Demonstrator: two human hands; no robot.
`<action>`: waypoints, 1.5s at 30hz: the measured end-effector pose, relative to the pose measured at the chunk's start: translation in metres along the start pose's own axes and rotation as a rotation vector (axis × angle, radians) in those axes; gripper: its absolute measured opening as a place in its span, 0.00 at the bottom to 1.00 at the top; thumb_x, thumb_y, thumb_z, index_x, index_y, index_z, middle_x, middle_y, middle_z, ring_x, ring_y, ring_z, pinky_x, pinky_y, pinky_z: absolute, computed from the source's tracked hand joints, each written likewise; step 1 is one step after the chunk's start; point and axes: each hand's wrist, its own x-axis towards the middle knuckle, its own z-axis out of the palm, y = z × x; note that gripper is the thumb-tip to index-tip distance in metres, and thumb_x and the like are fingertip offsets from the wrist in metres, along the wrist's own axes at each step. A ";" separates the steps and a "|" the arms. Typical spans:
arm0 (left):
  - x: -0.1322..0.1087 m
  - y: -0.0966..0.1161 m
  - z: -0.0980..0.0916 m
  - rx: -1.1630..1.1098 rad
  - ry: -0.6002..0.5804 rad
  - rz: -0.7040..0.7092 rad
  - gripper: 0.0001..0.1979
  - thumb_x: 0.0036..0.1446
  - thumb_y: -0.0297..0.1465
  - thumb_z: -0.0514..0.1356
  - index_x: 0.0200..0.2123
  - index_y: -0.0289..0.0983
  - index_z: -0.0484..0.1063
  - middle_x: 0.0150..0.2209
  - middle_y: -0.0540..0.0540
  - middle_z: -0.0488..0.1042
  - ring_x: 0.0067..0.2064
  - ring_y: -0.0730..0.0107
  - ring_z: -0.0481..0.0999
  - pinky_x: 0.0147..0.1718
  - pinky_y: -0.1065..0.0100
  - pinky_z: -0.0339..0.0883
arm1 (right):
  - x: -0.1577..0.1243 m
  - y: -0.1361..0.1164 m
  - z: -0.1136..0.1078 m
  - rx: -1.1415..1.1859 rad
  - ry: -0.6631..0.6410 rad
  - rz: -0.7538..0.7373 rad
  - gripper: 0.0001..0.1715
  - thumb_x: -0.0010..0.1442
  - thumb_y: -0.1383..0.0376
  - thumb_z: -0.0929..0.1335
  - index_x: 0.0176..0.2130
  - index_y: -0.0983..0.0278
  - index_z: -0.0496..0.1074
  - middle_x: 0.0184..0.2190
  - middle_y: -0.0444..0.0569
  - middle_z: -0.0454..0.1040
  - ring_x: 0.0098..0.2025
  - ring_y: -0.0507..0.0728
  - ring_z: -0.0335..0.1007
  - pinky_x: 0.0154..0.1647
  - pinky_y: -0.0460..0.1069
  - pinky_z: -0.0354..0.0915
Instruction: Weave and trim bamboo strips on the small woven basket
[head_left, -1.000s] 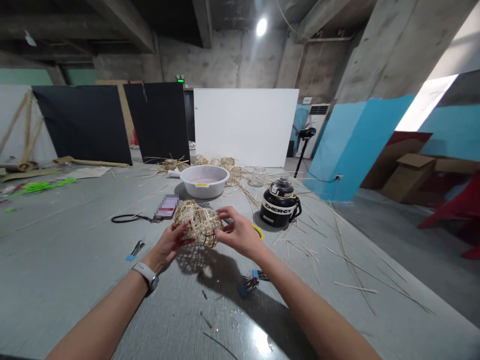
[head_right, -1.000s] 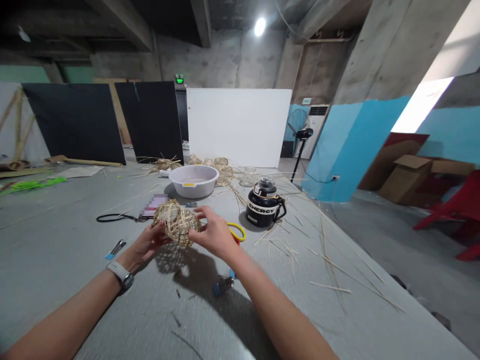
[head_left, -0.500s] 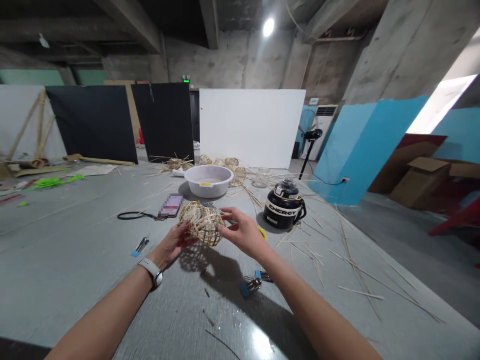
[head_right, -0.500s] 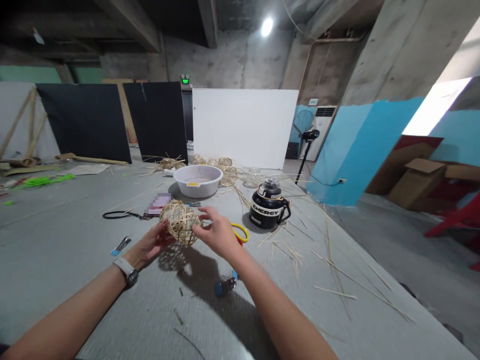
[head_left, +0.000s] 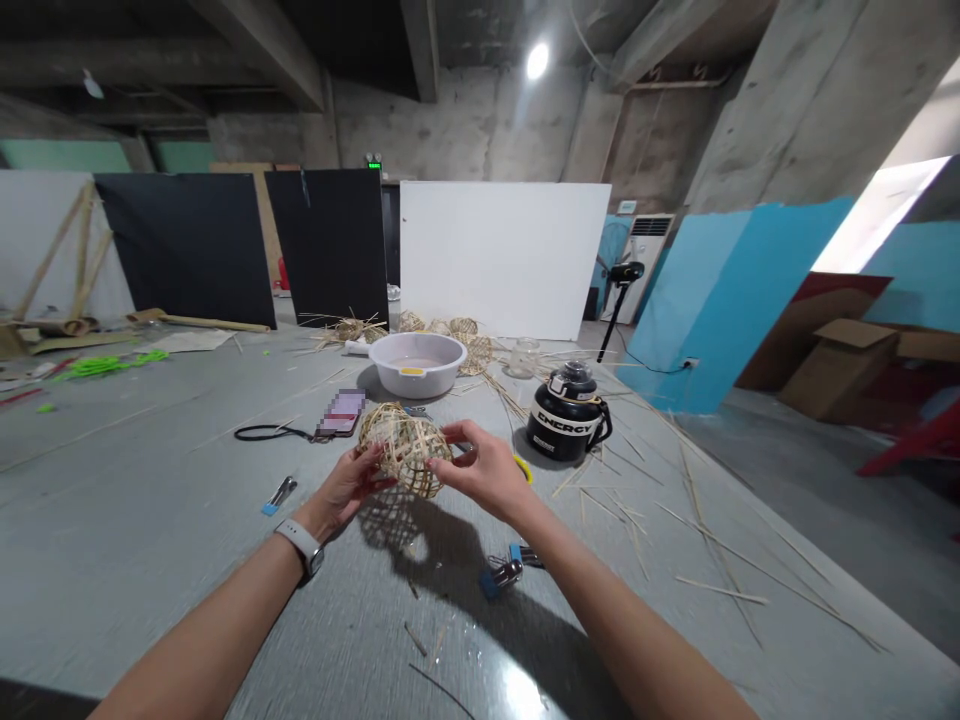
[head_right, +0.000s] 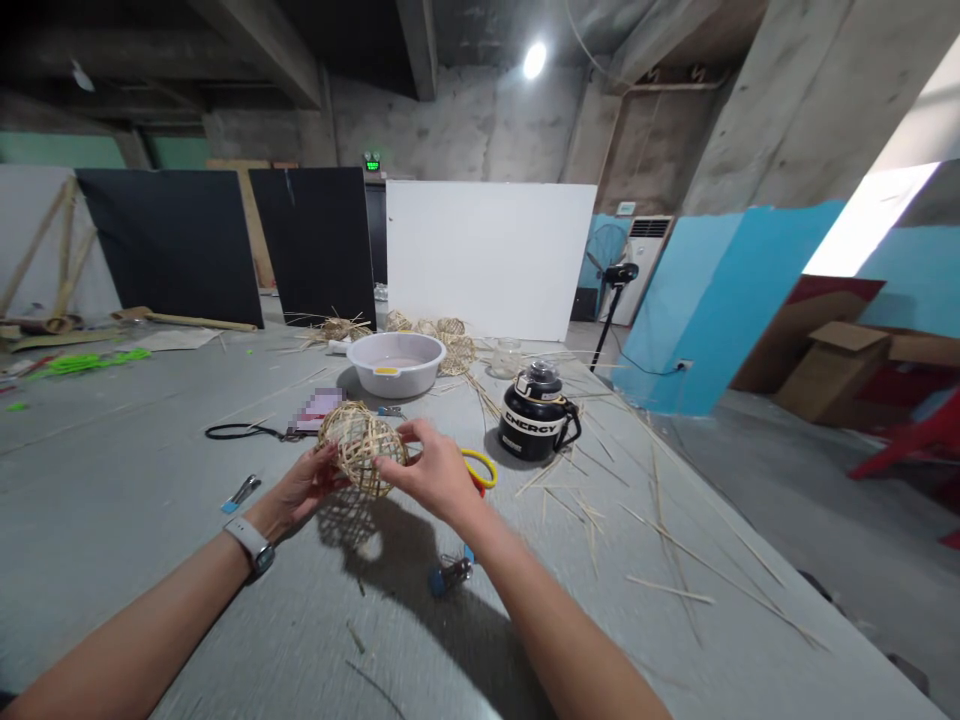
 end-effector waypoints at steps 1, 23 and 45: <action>0.000 0.000 0.000 0.002 0.003 -0.001 0.25 0.40 0.40 0.76 0.40 0.36 0.75 0.38 0.44 0.80 0.36 0.65 0.79 0.32 0.69 0.75 | 0.000 -0.001 0.000 -0.006 0.004 0.002 0.21 0.52 0.59 0.74 0.45 0.62 0.72 0.44 0.51 0.78 0.28 0.51 0.71 0.28 0.47 0.67; 0.006 0.000 -0.007 0.066 -0.090 0.074 0.28 0.48 0.40 0.71 0.51 0.37 0.71 0.41 0.43 0.80 0.35 0.64 0.80 0.32 0.69 0.74 | -0.002 -0.002 0.009 0.201 -0.180 0.283 0.22 0.55 0.54 0.72 0.44 0.63 0.68 0.46 0.54 0.74 0.33 0.55 0.75 0.19 0.44 0.70; 0.005 -0.001 -0.003 0.141 -0.094 0.113 0.30 0.45 0.41 0.72 0.50 0.38 0.69 0.45 0.43 0.78 0.38 0.64 0.80 0.34 0.67 0.74 | 0.000 -0.007 0.011 0.393 -0.296 0.402 0.27 0.51 0.67 0.70 0.51 0.65 0.64 0.39 0.50 0.74 0.28 0.51 0.72 0.22 0.45 0.70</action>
